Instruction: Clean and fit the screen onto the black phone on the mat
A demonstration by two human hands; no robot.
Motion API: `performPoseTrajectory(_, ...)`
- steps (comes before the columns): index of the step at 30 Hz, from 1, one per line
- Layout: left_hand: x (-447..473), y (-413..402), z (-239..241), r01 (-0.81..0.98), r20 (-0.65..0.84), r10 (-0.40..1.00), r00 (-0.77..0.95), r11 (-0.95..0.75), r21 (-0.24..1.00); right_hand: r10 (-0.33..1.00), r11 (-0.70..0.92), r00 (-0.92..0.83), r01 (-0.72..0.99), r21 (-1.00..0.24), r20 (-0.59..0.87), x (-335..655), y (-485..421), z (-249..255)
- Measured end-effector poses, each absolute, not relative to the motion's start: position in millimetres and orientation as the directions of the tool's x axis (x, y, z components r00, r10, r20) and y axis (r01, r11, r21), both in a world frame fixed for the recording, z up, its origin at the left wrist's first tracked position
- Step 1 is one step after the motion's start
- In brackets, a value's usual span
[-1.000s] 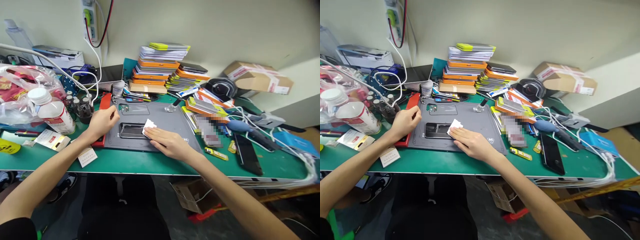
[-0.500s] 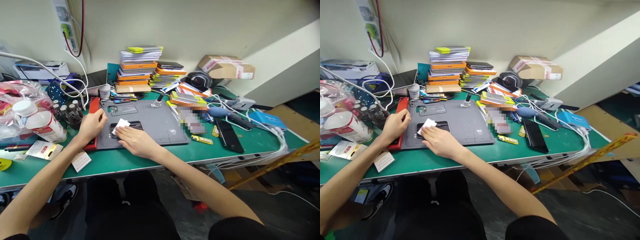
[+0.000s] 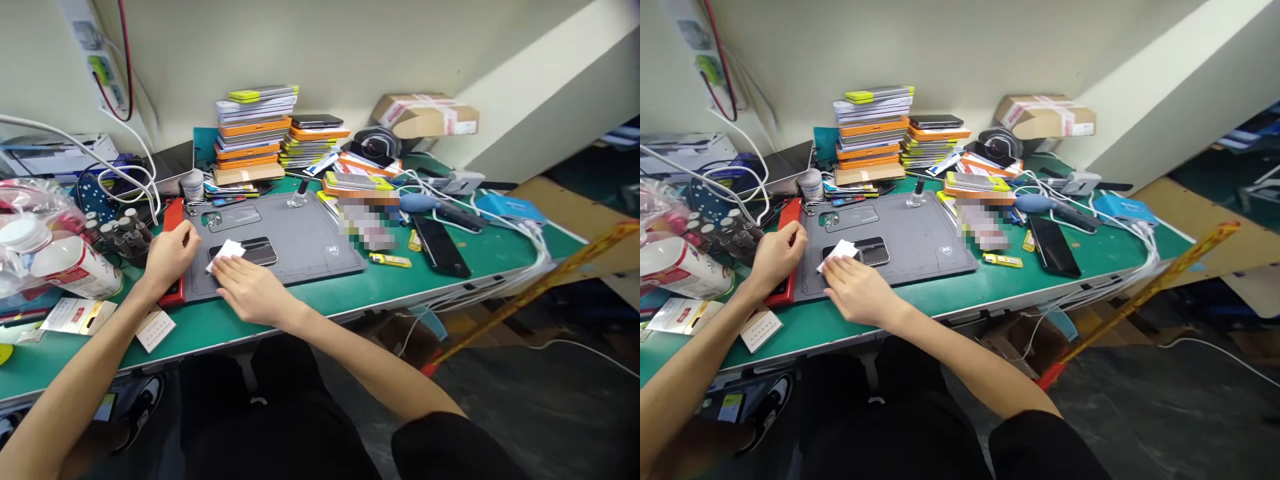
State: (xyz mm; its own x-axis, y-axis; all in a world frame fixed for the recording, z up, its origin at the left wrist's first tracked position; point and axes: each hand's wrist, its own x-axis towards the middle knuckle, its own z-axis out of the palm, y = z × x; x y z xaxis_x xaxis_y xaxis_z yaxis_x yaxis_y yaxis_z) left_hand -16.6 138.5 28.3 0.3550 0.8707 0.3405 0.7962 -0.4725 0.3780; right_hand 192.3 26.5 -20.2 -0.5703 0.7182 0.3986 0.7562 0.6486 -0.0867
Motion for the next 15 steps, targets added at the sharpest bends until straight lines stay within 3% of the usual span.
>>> performPoseTrajectory(5, -16, 139, 30, 0.796, 0.346, 0.871, 0.349, -0.470, 0.380, 0.714, 0.652, -0.580, 0.756, -0.069, 0.392, 200, 28, -19)
performPoseTrajectory(11, -16, 139, 27, 0.797, 0.326, 0.878, 0.349, -0.461, 0.389, 0.774, 0.547, -0.428, 0.823, -0.154, 0.466, 290, 7, -29)
performPoseTrajectory(15, -14, 138, 27, 0.803, 0.323, 0.881, 0.346, -0.456, 0.383, 0.772, 0.531, -0.419, 0.838, -0.124, 0.477, 281, 4, -30)
